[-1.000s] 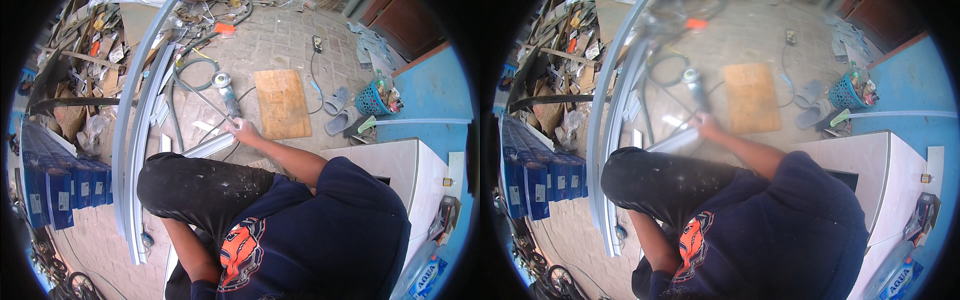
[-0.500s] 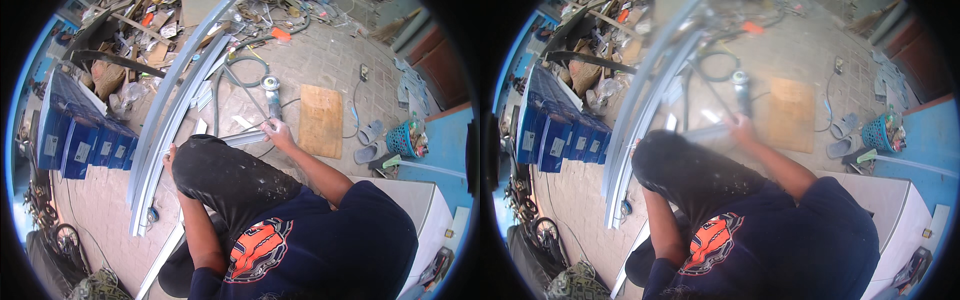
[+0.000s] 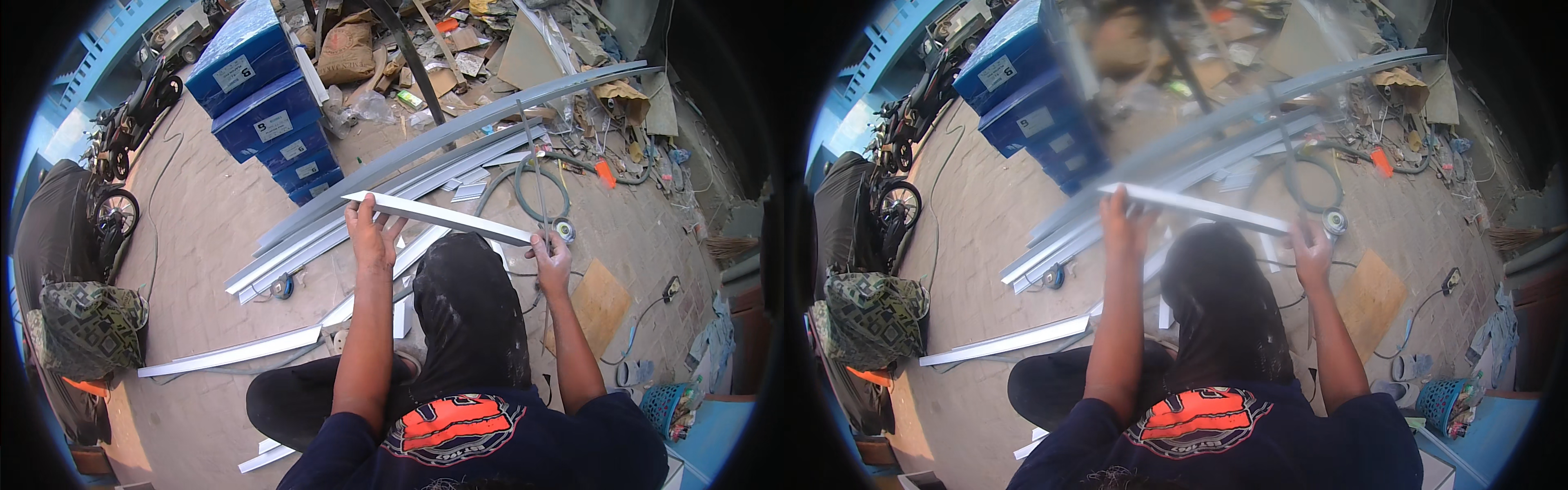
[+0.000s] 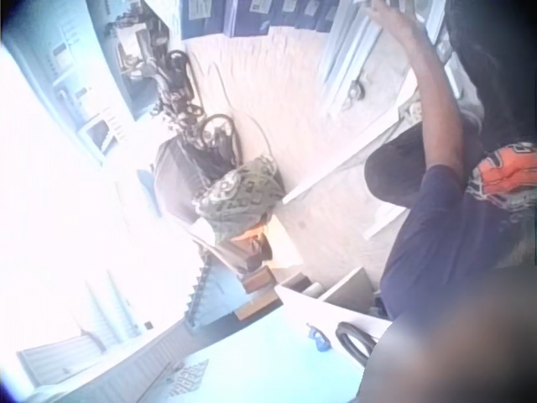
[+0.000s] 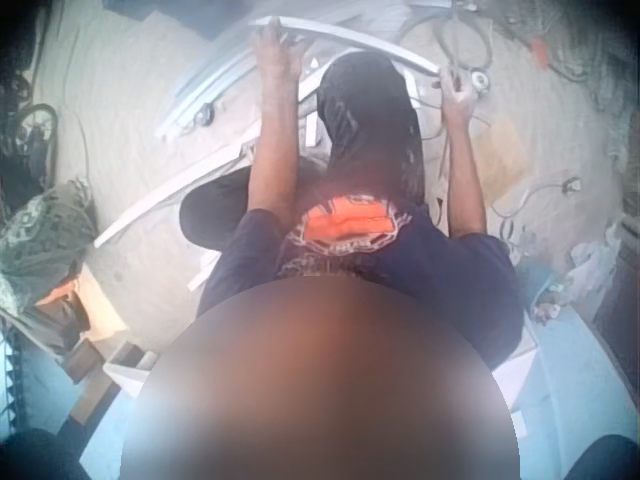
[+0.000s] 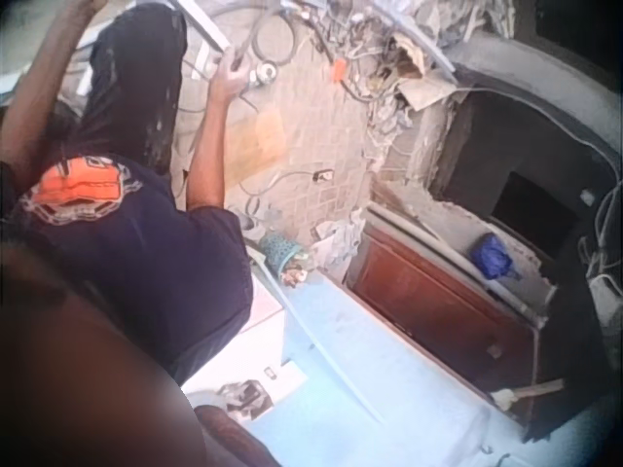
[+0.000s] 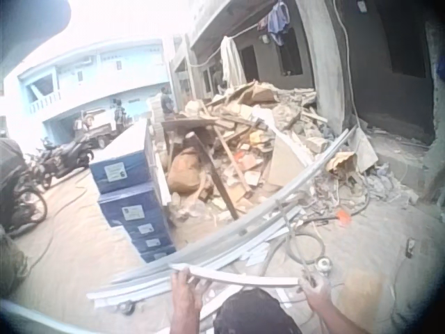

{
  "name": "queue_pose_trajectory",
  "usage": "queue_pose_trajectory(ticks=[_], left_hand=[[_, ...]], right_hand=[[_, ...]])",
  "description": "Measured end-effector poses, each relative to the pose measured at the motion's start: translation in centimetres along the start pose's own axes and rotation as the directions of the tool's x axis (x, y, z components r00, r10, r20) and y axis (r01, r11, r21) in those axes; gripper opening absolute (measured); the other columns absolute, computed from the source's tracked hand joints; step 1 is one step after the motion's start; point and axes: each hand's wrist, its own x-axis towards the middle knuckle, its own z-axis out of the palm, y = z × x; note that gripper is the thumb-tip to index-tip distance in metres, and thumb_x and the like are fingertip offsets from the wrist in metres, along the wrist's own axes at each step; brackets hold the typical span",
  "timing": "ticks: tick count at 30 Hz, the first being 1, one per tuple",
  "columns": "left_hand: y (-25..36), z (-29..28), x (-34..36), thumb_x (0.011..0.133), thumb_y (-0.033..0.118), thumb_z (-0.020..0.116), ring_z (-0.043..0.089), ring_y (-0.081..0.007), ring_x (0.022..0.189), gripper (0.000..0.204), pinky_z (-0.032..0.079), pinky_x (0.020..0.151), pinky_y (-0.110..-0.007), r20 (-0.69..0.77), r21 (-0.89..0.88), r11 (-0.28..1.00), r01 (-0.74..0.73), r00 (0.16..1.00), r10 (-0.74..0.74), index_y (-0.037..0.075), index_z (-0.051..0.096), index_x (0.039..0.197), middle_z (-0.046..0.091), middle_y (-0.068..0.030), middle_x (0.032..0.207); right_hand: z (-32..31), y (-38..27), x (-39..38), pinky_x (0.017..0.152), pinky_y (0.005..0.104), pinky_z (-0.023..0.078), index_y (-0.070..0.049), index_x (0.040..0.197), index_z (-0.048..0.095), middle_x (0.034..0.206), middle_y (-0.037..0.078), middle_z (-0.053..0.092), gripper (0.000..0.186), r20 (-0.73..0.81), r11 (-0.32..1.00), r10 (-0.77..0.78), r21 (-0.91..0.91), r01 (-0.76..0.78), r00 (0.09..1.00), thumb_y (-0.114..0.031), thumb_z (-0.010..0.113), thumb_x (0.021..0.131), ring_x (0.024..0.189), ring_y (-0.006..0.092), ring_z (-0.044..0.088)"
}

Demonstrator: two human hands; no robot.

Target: The person sits on the floor and repeatedly measures, marks, and cuts aluminum profiles using a metal square and an angle grinder. Cut pieces are set aside on the floor as the work continues.

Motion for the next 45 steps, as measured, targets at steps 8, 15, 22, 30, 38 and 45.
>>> queue_pose_trajectory(ticks=[8, 15, 22, 30, 38, 45], left_hand=[[0.4, 0.8, 0.3, 0.11, 0.041, 0.056, 0.053, -0.0438, 0.143, 0.046, 0.047, 0.114, -0.077, 0.047, -0.499, 0.866, -0.038, 0.996, 0.071, 0.013, 0.048, 0.144, 0.054, -0.0225, 0.148], [4.6, 1.8, -1.3, 0.109, 0.058, 0.06, 0.053, -0.0408, 0.14, 0.059, 0.043, 0.12, -0.073, 0.084, -0.741, 0.668, -0.071, 0.977, 0.197, 0.008, 0.051, 0.139, 0.056, -0.0207, 0.144], [9.1, 2.1, -3.5, 0.107, 0.05, 0.065, 0.067, -0.0343, 0.122, 0.049, 0.051, 0.109, -0.052, 0.057, -0.569, 0.773, -0.28, 0.924, 0.377, 0.007, 0.06, 0.132, 0.07, -0.0155, 0.122], [9.5, 2.3, -5.2, 0.107, 0.045, 0.065, 0.07, -0.0334, 0.112, 0.044, 0.059, 0.096, -0.055, 0.075, -0.615, 0.753, -0.234, 0.933, 0.351, 0.009, 0.058, 0.132, 0.068, -0.0133, 0.12], [9.7, 1.5, -4.6, 0.106, 0.019, 0.076, 0.062, -0.0153, 0.108, 0.059, 0.062, 0.09, -0.034, -0.096, -0.22, 0.697, -0.682, 0.726, 0.681, 0.014, 0.048, 0.158, 0.056, -0.0083, 0.128], [9.3, 0.3, -4.9, 0.108, 0.009, 0.069, 0.062, -0.0127, 0.107, 0.049, 0.054, 0.089, -0.031, 0.145, -0.126, 0.869, -0.478, 0.858, 0.493, 0.012, 0.048, 0.152, 0.06, -0.0036, 0.122]], right_hand=[[-3.2, -8.7, -0.1, 0.092, 0.0369, 0.058, 0.002, 0.131, 0.075, 0.112, 0.016, 0.079, 0.043, 0.26, 0.946, -0.086, -0.282, 0.162, 0.962, -0.02, 0.085, 0.095, 0.099, 0.0226, 0.076], [-1.1, -16.3, 0.7, 0.095, 0.0419, 0.058, -0.004, 0.141, 0.073, 0.127, 0.019, 0.076, 0.067, 0.378, 0.669, -0.475, -0.43, 0.606, 0.794, -0.026, 0.094, 0.082, 0.107, 0.0343, 0.073], [1.5, -18.0, 0.9, 0.093, 0.0441, 0.058, -0.005, 0.142, 0.073, 0.133, 0.017, 0.075, 0.073, 0.473, 0.566, -0.541, -0.407, 0.717, 0.695, -0.027, 0.096, 0.077, 0.105, 0.0358, 0.071], [3.7, -18.4, 1.1, 0.092, 0.0437, 0.058, -0.009, 0.142, 0.074, 0.129, 0.015, 0.075, 0.073, 0.572, 0.448, -0.618, -0.307, 0.84, 0.539, -0.031, 0.097, 0.076, 0.105, 0.0343, 0.072], [4.0, -18.5, -0.2, 0.087, 0.044, 0.058, -0.005, 0.143, 0.073, 0.116, 0.02, 0.075, 0.076, 0.54, 0.497, -0.616, -0.3, 0.815, 0.574, -0.023, 0.098, 0.075, 0.096, 0.037, 0.071], [3.8, -18.6, -0.6, 0.084, 0.0434, 0.058, -0.005, 0.143, 0.073, 0.114, 0.018, 0.075, 0.071, 0.495, 0.521, -0.62, -0.32, 0.791, 0.609, -0.021, 0.096, 0.078, 0.094, 0.0361, 0.071]])
